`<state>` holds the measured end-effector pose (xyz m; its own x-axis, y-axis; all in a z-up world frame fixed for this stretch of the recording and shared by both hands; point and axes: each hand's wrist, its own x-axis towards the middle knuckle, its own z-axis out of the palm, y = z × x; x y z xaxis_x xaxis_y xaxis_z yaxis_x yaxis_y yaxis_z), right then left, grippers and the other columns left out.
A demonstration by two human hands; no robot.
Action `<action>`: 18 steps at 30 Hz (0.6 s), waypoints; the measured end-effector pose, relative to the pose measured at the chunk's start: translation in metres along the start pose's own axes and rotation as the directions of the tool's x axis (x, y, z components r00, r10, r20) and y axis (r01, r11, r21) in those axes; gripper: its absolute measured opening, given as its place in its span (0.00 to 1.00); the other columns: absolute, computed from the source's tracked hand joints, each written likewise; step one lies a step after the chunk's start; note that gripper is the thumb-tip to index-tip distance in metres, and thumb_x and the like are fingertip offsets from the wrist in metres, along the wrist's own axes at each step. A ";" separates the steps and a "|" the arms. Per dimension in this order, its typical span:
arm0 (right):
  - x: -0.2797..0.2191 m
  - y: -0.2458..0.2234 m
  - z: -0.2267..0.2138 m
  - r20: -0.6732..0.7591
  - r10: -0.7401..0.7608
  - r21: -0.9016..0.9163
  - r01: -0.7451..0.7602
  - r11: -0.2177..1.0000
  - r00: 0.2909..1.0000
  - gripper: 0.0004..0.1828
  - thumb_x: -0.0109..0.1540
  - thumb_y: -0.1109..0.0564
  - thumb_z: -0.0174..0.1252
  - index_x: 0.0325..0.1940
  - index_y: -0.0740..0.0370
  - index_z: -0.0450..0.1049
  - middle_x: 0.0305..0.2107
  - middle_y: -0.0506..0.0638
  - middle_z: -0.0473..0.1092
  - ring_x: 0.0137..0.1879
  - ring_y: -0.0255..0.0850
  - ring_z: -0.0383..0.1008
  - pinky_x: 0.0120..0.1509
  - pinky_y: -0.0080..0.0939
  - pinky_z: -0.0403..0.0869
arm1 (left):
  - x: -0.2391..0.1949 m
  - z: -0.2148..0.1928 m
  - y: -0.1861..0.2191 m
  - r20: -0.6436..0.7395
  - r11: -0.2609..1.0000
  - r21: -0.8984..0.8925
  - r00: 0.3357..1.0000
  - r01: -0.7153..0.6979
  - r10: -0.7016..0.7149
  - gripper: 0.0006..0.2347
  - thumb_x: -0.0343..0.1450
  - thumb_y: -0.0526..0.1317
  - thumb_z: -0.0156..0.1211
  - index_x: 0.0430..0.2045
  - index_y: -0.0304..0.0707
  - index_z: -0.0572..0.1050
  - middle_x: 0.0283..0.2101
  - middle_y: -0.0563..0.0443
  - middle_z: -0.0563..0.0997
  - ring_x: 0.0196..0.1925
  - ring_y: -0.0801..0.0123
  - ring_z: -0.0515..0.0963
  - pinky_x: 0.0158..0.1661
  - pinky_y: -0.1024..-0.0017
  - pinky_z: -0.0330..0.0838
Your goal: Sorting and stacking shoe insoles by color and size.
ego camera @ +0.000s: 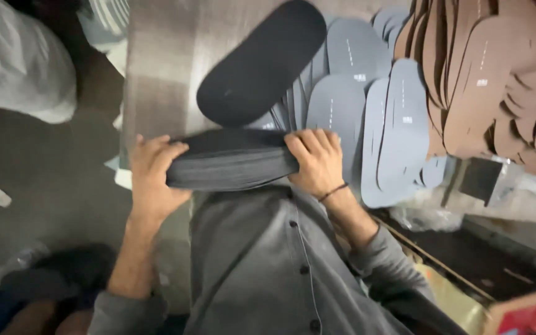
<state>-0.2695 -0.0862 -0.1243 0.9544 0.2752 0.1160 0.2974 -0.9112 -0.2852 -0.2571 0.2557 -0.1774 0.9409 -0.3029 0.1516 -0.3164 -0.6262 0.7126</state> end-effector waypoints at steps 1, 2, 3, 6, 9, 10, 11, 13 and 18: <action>-0.002 0.008 0.002 -0.013 -0.006 -0.004 0.006 1.000 1.000 0.31 0.47 0.58 0.75 0.54 0.55 0.74 0.48 0.47 0.74 0.55 0.50 0.75 0.68 0.50 0.67 | -0.001 -0.003 -0.010 -0.010 1.000 0.005 1.000 -0.009 0.009 0.34 0.47 0.37 0.79 0.51 0.42 0.76 0.55 0.43 0.78 0.65 0.49 0.74 0.73 0.43 0.56; -0.008 0.016 0.004 0.030 -0.017 0.155 0.012 0.988 0.999 0.35 0.44 0.57 0.74 0.55 0.59 0.74 0.52 0.53 0.72 0.58 0.55 0.73 0.67 0.52 0.67 | -0.006 -0.005 -0.019 -0.068 0.995 -0.089 0.997 0.033 -0.039 0.36 0.49 0.40 0.81 0.54 0.40 0.75 0.57 0.43 0.77 0.66 0.50 0.74 0.73 0.46 0.59; -0.013 0.025 0.007 0.072 -0.034 0.311 0.010 0.950 0.997 0.40 0.41 0.56 0.74 0.57 0.63 0.74 0.56 0.59 0.70 0.62 0.60 0.71 0.66 0.54 0.67 | -0.010 -0.006 -0.029 -0.121 0.980 -0.184 0.988 0.068 -0.091 0.37 0.51 0.42 0.82 0.57 0.39 0.73 0.60 0.43 0.76 0.68 0.50 0.74 0.73 0.49 0.61; -0.038 0.054 0.028 -0.099 0.109 0.556 -0.036 0.830 0.989 0.42 0.41 0.56 0.74 0.60 0.65 0.72 0.62 0.63 0.67 0.72 0.59 0.66 0.78 0.59 0.65 | 0.016 -0.001 0.003 -0.207 0.958 -0.283 0.972 0.049 -0.111 0.49 0.48 0.48 0.85 0.65 0.33 0.64 0.66 0.38 0.69 0.71 0.47 0.68 0.72 0.52 0.62; -0.022 0.032 0.040 -0.183 0.085 0.602 0.043 0.798 0.979 0.48 0.44 0.47 0.79 0.62 0.69 0.67 0.61 0.63 0.66 0.75 0.61 0.59 0.77 0.61 0.62 | 0.014 0.017 -0.005 -0.194 0.950 -0.313 0.979 -0.004 -0.060 0.59 0.43 0.48 0.86 0.71 0.31 0.55 0.65 0.38 0.66 0.68 0.47 0.67 0.68 0.54 0.63; -0.028 0.040 0.050 -0.200 0.086 0.590 0.050 0.806 0.976 0.48 0.44 0.47 0.79 0.62 0.69 0.67 0.61 0.63 0.66 0.75 0.61 0.59 0.77 0.61 0.62 | 0.013 0.020 -0.007 -0.200 0.948 -0.316 0.979 -0.026 -0.040 0.59 0.43 0.48 0.86 0.71 0.31 0.55 0.65 0.38 0.66 0.68 0.47 0.67 0.68 0.54 0.63; -0.033 0.049 0.061 -0.177 0.069 0.632 0.059 0.773 0.982 0.44 0.44 0.45 0.74 0.59 0.67 0.69 0.60 0.61 0.67 0.75 0.61 0.62 0.79 0.62 0.61 | 0.012 0.023 -0.009 -0.182 0.935 -0.354 0.978 0.028 -0.098 0.58 0.44 0.45 0.85 0.71 0.33 0.55 0.63 0.39 0.67 0.65 0.48 0.70 0.66 0.55 0.65; -0.045 0.058 0.073 -0.162 0.060 0.659 0.062 0.749 0.985 0.41 0.44 0.44 0.69 0.57 0.65 0.71 0.60 0.60 0.69 0.75 0.60 0.66 0.81 0.63 0.60 | 0.006 0.030 -0.016 -0.156 0.914 -0.401 0.978 0.067 -0.140 0.57 0.46 0.42 0.84 0.72 0.34 0.54 0.61 0.40 0.69 0.63 0.50 0.72 0.64 0.56 0.67; -0.061 0.080 0.073 0.050 -0.261 0.347 0.228 0.910 0.964 0.35 0.51 0.50 0.69 0.60 0.63 0.71 0.64 0.57 0.71 0.68 0.54 0.74 0.68 0.48 0.75 | -0.004 0.013 -0.056 0.146 0.911 -0.211 0.933 0.354 -0.328 0.32 0.55 0.25 0.64 0.58 0.36 0.68 0.52 0.38 0.75 0.57 0.48 0.78 0.56 0.58 0.72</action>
<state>-0.3024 -0.1532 -0.2231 0.8439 0.5182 0.1388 0.4977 -0.6597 -0.5632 -0.2444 0.2823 -0.2266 0.9641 -0.1824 -0.1927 0.0698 -0.5264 0.8474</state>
